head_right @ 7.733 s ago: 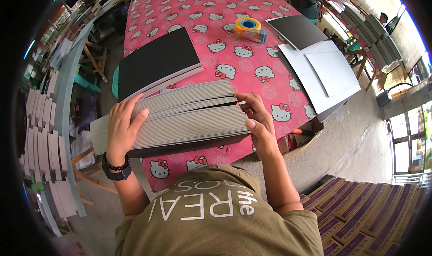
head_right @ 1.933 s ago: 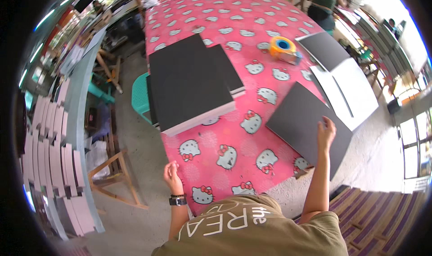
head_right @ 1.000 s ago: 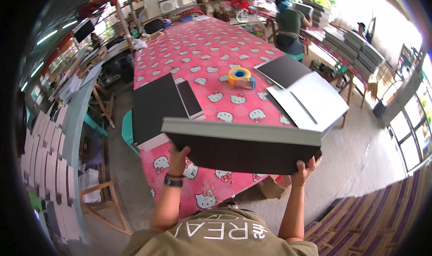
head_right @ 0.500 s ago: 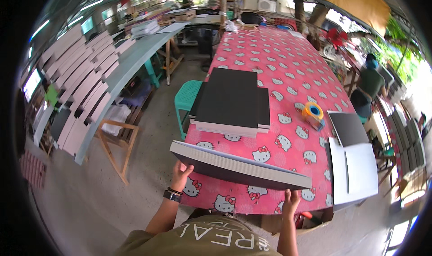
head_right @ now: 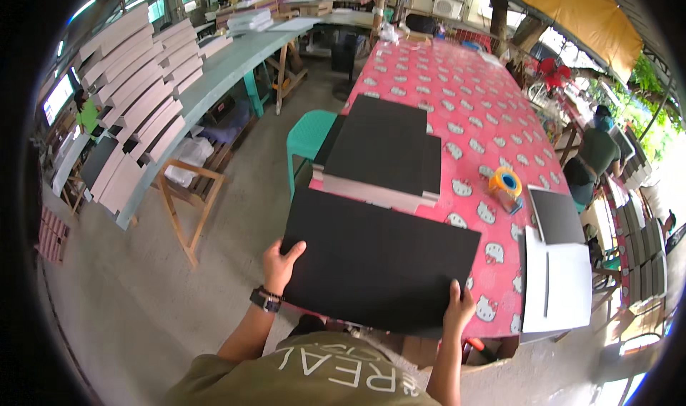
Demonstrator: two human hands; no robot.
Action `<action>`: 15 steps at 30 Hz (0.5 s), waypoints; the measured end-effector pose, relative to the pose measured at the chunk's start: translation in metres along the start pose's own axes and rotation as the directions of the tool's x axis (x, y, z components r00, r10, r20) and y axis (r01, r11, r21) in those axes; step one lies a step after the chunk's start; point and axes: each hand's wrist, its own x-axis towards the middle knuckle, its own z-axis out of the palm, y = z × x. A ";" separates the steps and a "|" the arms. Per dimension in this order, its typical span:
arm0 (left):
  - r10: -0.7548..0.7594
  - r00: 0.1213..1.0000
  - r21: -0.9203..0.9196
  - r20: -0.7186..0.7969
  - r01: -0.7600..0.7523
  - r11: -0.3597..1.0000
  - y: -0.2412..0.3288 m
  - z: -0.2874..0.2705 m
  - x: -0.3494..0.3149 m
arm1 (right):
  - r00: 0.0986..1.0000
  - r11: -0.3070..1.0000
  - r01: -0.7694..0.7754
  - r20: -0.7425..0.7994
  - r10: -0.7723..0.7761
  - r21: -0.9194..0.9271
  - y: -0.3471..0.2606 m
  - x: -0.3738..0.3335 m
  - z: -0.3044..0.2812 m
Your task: The person picks up stacks of black-covered boards from one table and transfers them to another table covered with a pink tablecloth, arranging them into separate piles.
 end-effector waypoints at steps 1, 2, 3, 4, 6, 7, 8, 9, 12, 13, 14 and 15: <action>-0.046 0.999 0.068 0.020 0.045 0.997 -0.004 -0.006 -0.002 | 0.998 0.999 0.014 0.063 -0.011 -0.041 0.010 0.003 0.007; -0.081 0.996 0.110 0.028 0.078 0.991 -0.012 -0.011 -0.001 | 0.982 0.994 -0.066 0.173 0.079 -0.083 0.009 0.004 0.016; -0.143 0.988 0.132 0.050 0.135 0.982 -0.021 -0.016 0.000 | 0.969 0.993 -0.049 0.235 0.072 -0.103 0.005 0.001 0.023; -0.180 0.982 0.178 0.054 0.168 0.970 -0.029 -0.029 0.000 | 0.956 0.993 -0.003 0.291 0.038 -0.119 0.012 0.000 0.038; -0.221 0.971 0.252 0.087 0.194 0.948 -0.047 -0.035 0.004 | 0.925 0.992 -0.051 0.369 0.090 -0.114 0.017 -0.003 0.050; -0.226 0.969 0.285 0.103 0.189 0.940 -0.052 -0.034 0.010 | 0.911 0.987 -0.083 0.391 0.132 -0.139 0.016 -0.003 0.054; -0.232 0.966 0.318 0.117 0.185 0.930 -0.056 -0.033 0.013 | 0.915 0.991 -0.062 0.390 0.103 -0.115 0.023 -0.004 0.058; -0.261 0.956 0.348 0.138 0.199 0.916 -0.061 -0.032 0.012 | 0.918 0.995 -0.042 0.389 0.073 -0.090 0.033 -0.004 0.062; -0.293 0.941 0.431 0.168 0.197 0.881 -0.059 -0.023 0.020 | 0.917 0.997 -0.004 0.398 0.035 -0.080 0.035 0.006 0.068; -0.283 0.946 0.457 0.157 0.184 0.870 -0.069 -0.021 0.023 | 0.911 0.996 0.008 0.411 0.029 -0.087 0.030 0.010 0.070; -0.276 0.949 0.484 0.155 0.171 0.858 -0.078 -0.017 0.024 | 0.906 0.996 -0.015 0.421 0.051 -0.089 0.026 0.013 0.072; -0.237 0.963 0.498 0.132 0.142 0.856 -0.087 -0.013 0.028 | 0.900 0.995 -0.038 0.430 0.074 -0.092 0.020 0.017 0.075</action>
